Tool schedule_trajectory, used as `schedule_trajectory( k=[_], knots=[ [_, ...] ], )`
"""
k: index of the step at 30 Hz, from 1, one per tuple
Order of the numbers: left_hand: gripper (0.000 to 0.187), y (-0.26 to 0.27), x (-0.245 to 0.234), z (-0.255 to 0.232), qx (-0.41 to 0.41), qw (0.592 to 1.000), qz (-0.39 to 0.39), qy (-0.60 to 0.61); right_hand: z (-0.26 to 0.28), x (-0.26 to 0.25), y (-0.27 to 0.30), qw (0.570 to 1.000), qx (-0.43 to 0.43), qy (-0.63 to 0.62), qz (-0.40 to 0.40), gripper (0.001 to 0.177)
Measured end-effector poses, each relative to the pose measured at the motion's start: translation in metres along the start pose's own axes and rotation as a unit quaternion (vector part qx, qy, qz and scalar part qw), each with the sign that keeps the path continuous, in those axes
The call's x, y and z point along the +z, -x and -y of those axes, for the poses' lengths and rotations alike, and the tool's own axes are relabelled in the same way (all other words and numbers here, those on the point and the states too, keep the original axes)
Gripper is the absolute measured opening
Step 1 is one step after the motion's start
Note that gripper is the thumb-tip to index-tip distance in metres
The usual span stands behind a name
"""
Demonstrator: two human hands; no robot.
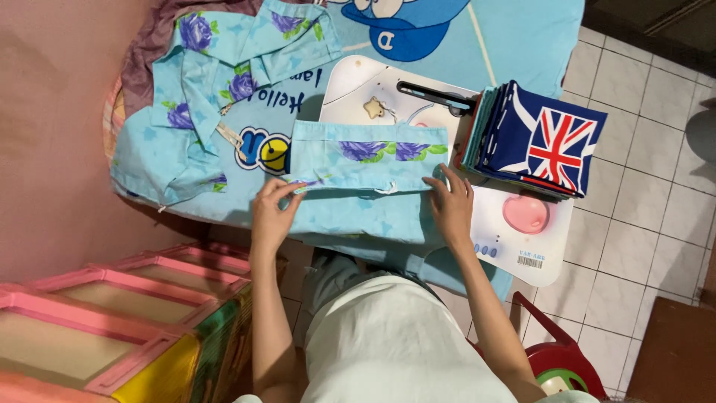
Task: The person folds a light blue floral-patterned garment on a white folding board. They smooth and align the fabric, fold it into a compact rectangle, and place it on a stack of other folded items.
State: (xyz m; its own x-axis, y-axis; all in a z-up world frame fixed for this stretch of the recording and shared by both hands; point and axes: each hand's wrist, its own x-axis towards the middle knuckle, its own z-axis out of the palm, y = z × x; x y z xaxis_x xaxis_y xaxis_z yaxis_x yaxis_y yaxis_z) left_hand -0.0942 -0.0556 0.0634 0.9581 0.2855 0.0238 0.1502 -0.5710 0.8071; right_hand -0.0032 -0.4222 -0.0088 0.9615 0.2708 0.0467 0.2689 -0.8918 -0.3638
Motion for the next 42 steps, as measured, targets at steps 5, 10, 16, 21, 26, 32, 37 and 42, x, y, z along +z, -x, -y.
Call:
schedule_trajectory(
  k=[5, 10, 16, 21, 26, 32, 37, 42],
  knots=[
    [0.009, -0.026, -0.018, -0.014, 0.056, 0.998, -0.012, 0.03, 0.017, -0.03, -0.013, 0.956, 0.073, -0.272, -0.085, 0.019],
    [0.01, -0.061, -0.005, 0.01, -0.006, 0.981, -0.034, 0.191, 0.042, -0.048, -0.048, 0.922, 0.124, -0.325, -0.168, 0.017],
    [0.011, -0.108, 0.032, 0.068, 0.04, 0.986, -0.027, 0.159, 0.035, -0.007, -0.08, 0.954, 0.117, -0.236, -0.142, 0.011],
    [0.025, -0.12, 0.071, 0.14, -0.168, 0.927, 0.011, 0.335, 0.043, 0.004, -0.084, 0.942, 0.203, -0.255, -0.075, 0.025],
    [0.023, -0.12, 0.061, 0.121, -0.229, 0.893, 0.052, 0.383, 0.038, 0.009, -0.087, 0.935, 0.225, -0.261, -0.079, 0.024],
    [0.022, -0.123, 0.045, 0.101, -0.256, 0.868, 0.103, 0.413, 0.02, 0.031, -0.086, 0.927, 0.25, -0.266, -0.086, 0.023],
    [0.029, -0.124, 0.035, 0.097, -0.25, 0.869, 0.144, 0.402, 0.013, 0.028, -0.08, 0.927, 0.248, -0.271, -0.08, 0.019],
    [0.04, -0.123, 0.0, 0.051, -0.149, 0.908, 0.159, 0.358, 0.024, -0.006, -0.063, 0.869, 0.255, -0.415, -0.091, 0.014]
  ],
)
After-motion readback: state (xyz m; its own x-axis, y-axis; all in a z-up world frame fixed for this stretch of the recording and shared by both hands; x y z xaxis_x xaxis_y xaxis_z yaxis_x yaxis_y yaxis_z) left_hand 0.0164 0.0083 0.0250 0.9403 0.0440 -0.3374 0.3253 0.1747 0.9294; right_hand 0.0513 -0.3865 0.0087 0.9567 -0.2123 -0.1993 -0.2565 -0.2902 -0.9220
